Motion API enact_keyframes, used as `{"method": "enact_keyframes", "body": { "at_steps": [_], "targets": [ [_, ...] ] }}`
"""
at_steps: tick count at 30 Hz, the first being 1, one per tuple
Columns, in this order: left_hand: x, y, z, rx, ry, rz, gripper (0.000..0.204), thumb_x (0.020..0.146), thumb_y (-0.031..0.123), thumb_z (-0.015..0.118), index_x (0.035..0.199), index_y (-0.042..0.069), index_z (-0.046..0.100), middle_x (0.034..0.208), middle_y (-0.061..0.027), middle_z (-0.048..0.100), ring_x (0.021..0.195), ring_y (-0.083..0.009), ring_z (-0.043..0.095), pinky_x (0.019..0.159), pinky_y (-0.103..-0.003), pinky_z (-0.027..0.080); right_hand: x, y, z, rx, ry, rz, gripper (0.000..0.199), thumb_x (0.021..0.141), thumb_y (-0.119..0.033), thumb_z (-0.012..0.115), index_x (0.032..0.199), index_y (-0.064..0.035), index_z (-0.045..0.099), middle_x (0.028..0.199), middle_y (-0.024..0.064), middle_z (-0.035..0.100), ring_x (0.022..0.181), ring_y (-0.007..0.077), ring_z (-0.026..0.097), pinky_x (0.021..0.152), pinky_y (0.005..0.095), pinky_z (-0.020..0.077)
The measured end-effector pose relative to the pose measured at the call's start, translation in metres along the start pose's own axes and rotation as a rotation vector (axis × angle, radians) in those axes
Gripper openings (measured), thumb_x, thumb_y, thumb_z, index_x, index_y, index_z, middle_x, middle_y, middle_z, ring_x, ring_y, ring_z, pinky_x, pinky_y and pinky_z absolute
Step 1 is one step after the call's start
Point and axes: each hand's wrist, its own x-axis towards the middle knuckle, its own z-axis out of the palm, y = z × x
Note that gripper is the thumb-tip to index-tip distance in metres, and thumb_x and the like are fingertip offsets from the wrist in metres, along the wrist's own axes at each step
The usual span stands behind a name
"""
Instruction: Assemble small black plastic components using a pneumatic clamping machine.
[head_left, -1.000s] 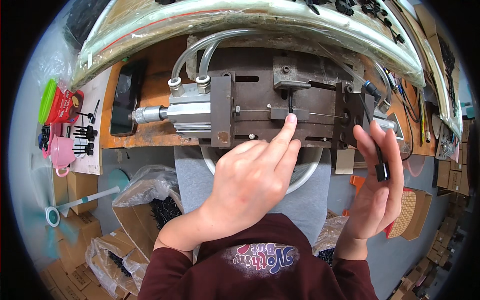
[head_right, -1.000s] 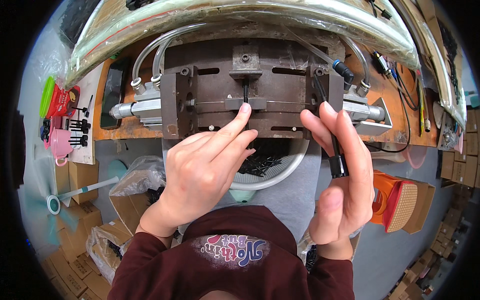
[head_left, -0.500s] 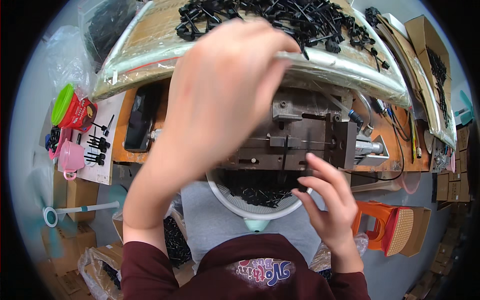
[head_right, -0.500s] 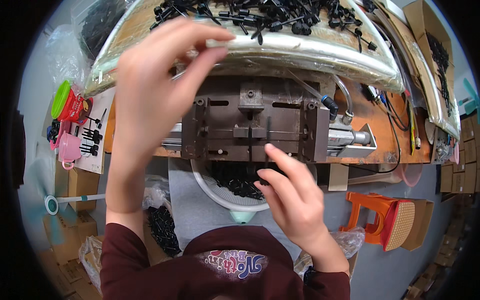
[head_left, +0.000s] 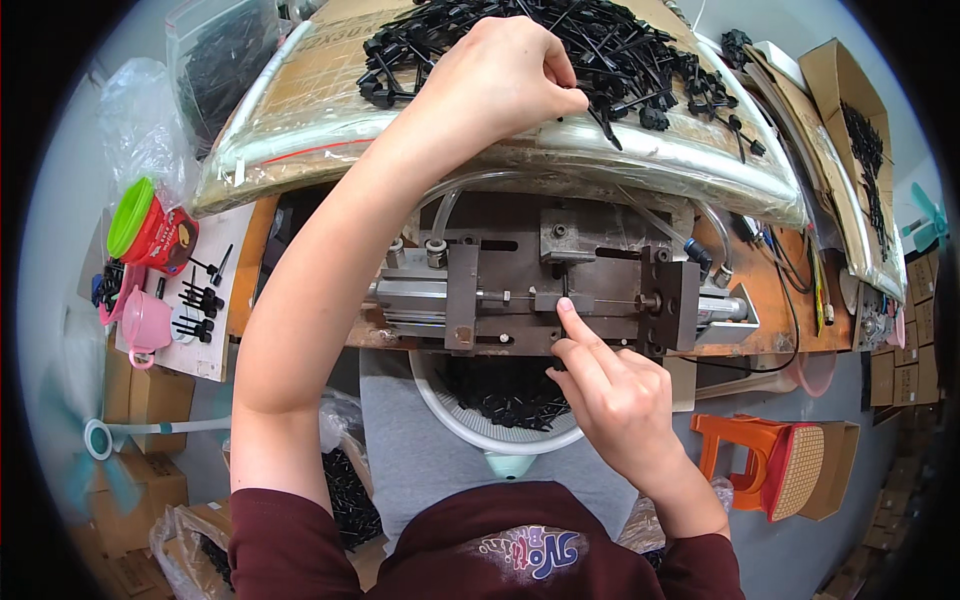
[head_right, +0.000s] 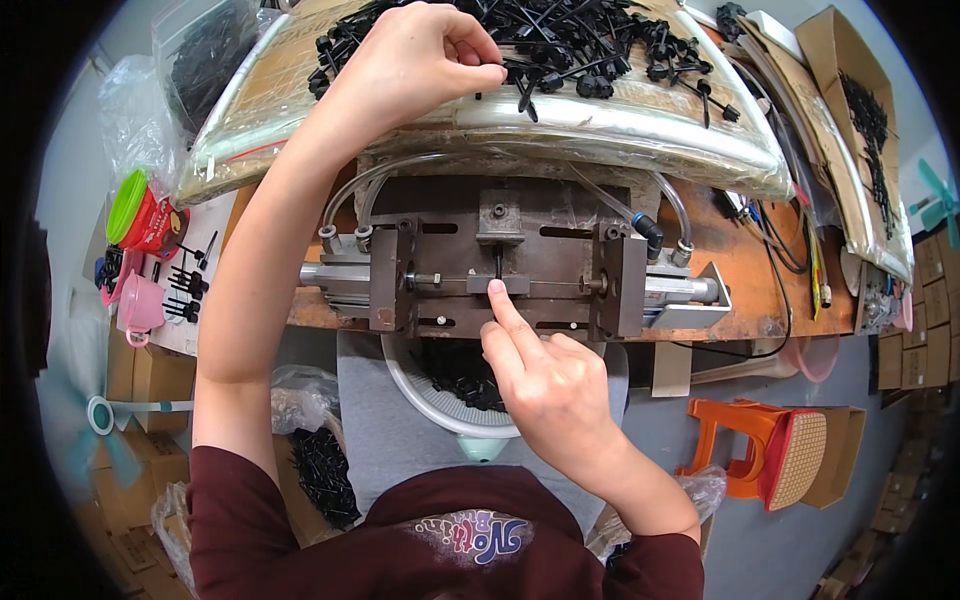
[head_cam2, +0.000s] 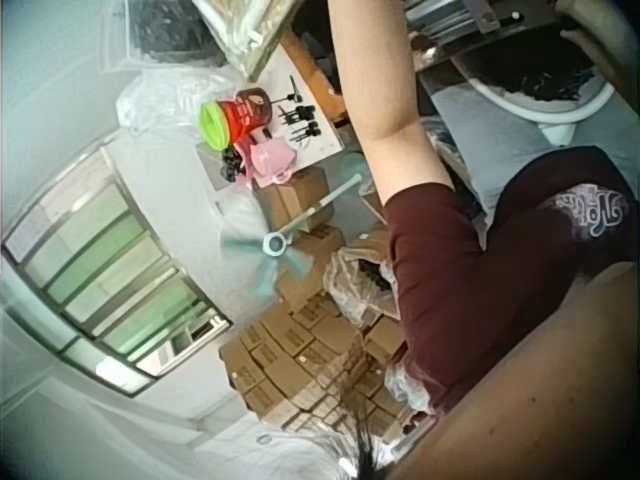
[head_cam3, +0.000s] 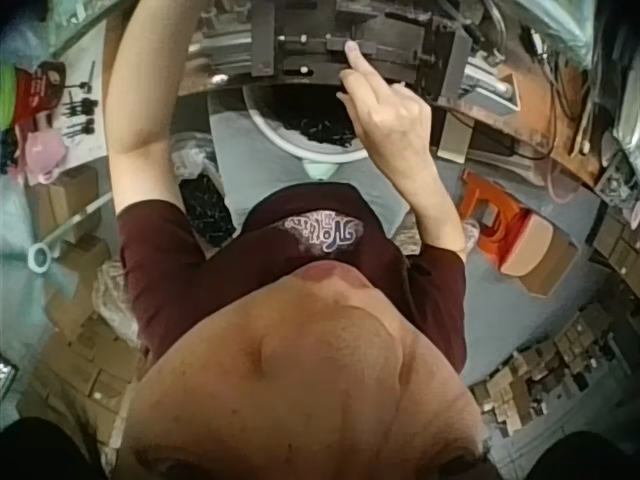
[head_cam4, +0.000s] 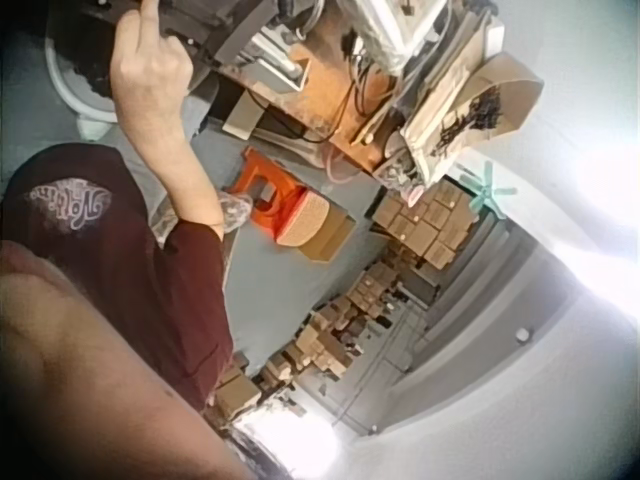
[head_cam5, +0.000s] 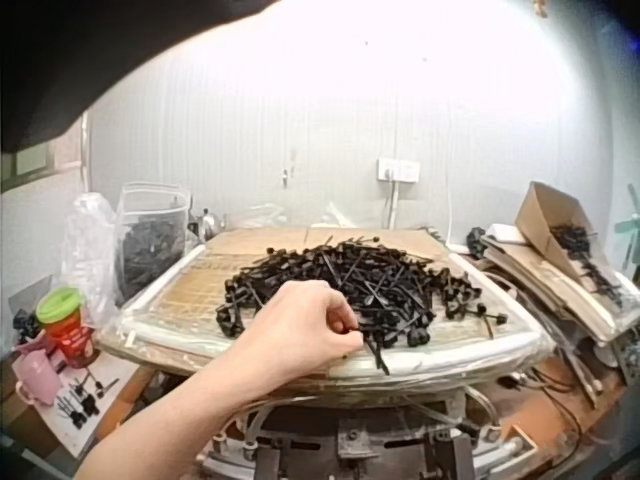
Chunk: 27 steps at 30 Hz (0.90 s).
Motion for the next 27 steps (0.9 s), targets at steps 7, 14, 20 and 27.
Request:
{"method": "enact_keyframes", "body": {
  "at_steps": [7,14,20,27],
  "targets": [
    [-0.041,0.023,-0.033,-0.446,0.183,0.077,0.015,0.084,0.005,0.069,0.097,-0.001,0.072,0.099,-0.0104,0.068,0.086,-0.0213,0.069,0.075,-0.029,0.058,0.038,0.013,-0.03,0.323,0.144,0.081,0.03,0.079,-0.019,0.08,0.097,-0.0017,0.064,0.092,0.0116,0.07,0.057,0.0221,0.062,0.056,0.0309,0.0517],
    [-0.094,0.049,-0.04,-0.517,0.225,0.151,0.025,0.081,-0.009,0.07,0.106,-0.006,0.069,0.115,-0.0117,0.059,0.096,-0.015,0.066,0.076,-0.023,0.062,0.149,0.073,-0.06,-0.321,0.294,0.182,0.05,0.076,-0.047,0.078,0.085,0.0011,0.069,0.081,0.0146,0.07,0.067,0.0288,0.068,0.063,0.0416,0.0532],
    [-0.145,0.074,-0.023,-0.495,0.131,0.143,0.027,0.071,-0.003,0.079,0.098,-0.003,0.072,0.117,-0.0161,0.061,0.089,-0.0198,0.07,0.072,-0.028,0.061,0.19,0.107,-0.067,-0.383,-0.112,0.3,0.045,0.069,-0.042,0.082,0.078,0.0021,0.073,0.076,0.0171,0.07,0.074,0.0265,0.069,0.069,0.0379,0.0538],
    [-0.189,0.086,-0.007,-0.566,-0.01,0.045,0.031,0.074,-0.003,0.08,0.103,-0.006,0.071,0.127,-0.0193,0.055,0.091,-0.0201,0.068,0.076,-0.031,0.06,0.19,0.152,-0.097,-0.174,-0.366,0.241,0.037,0.069,-0.025,0.078,0.096,0.0,0.073,0.084,0.009,0.069,0.078,0.0194,0.064,0.073,0.0333,0.0509]
  ]
}}
